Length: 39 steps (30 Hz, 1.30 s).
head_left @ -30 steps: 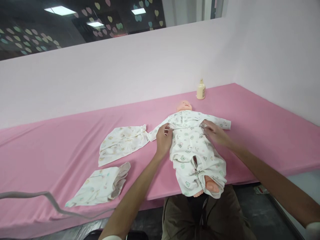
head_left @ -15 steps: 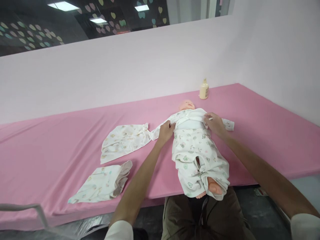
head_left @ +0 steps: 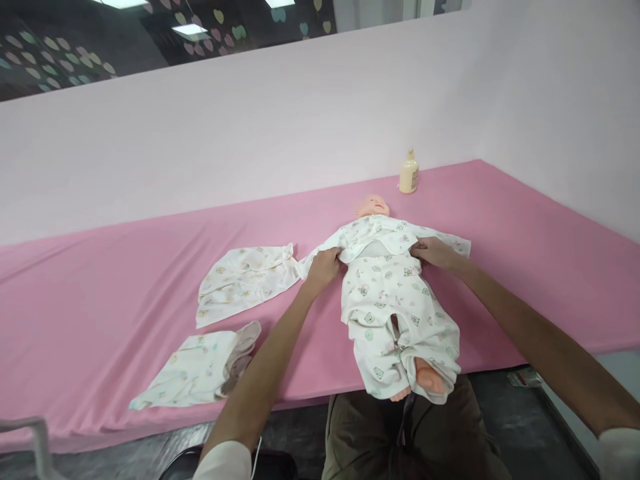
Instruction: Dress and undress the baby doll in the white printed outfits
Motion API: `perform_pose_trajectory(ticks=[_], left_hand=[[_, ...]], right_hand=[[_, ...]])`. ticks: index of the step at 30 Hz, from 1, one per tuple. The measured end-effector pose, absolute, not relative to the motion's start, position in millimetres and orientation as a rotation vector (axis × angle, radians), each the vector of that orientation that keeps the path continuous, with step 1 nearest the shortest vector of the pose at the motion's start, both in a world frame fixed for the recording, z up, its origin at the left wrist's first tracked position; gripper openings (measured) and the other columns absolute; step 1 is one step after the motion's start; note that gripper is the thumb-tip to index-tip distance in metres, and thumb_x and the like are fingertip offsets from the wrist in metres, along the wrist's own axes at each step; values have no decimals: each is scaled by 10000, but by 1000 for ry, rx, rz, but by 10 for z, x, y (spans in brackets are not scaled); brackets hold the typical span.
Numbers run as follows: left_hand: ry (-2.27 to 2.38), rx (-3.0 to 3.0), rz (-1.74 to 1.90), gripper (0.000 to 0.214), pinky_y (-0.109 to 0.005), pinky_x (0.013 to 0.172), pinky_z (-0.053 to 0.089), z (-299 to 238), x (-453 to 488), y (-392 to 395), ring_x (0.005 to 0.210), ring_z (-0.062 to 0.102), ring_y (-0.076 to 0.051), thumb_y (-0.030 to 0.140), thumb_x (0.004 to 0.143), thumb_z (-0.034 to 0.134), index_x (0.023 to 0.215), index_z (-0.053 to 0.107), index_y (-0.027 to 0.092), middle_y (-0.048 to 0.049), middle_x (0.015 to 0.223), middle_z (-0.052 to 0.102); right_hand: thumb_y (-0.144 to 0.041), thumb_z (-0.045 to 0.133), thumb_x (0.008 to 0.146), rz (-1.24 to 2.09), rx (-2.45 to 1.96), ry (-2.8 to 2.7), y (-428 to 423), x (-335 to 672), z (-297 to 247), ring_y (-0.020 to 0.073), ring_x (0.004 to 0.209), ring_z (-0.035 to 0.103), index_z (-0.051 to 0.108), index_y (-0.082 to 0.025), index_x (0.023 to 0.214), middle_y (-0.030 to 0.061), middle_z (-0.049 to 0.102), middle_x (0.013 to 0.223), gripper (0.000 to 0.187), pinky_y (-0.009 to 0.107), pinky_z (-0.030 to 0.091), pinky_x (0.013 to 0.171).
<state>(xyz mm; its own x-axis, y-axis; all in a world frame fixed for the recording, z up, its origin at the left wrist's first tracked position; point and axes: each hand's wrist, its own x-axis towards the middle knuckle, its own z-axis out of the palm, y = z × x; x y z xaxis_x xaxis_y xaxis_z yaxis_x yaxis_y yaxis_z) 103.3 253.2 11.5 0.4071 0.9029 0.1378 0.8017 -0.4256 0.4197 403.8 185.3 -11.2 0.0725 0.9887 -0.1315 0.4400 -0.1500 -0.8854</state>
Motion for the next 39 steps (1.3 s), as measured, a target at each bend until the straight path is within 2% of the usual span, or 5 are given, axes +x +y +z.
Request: perform_pose_trajectory(ticks=[12,19,26,33,39], left_hand=[[1230,1418,892,253,-230,408,330,240,1266,2603,430,508,-115,411,812,627,766,530,182,8,570,549],[1161,1594,751,166,-289,795,522,342,971,2226,834,656,-153,338,816,625,830,620,173,-65,983,699],[981,1828,365,113,-271,742,477,366,793,2049,809,586,-158,305,791,612,765,596,196,-14,871,649],[918,1781,406,188,-276,695,468,252,770,2121,760,577,-160,366,781,630,734,582,190,-30,838,647],[1038,1826,623,263,-227,584,393,162,852,2194,625,470,-112,438,878,523,803,575,192,-4,741,579]], right_hand=[[-360,574,833,1048,-1577,-1042,1803,3949,54,146,551,567,629,-185,669,66,664,672,246,295,485,542],[-345,631,799,1051,-1366,-1243,1699,3944,71,203,879,659,674,-206,883,67,712,951,168,352,527,823],[-288,603,757,1104,-1497,-1612,1450,4079,184,220,971,620,687,-234,912,45,674,1068,184,371,480,845],[-452,649,770,1004,-1632,-1822,1460,4118,189,172,741,521,604,-224,689,7,593,823,247,306,405,647],[-488,580,820,819,-1660,-1650,1546,4062,109,133,624,434,609,-218,732,-10,529,699,286,279,325,575]])
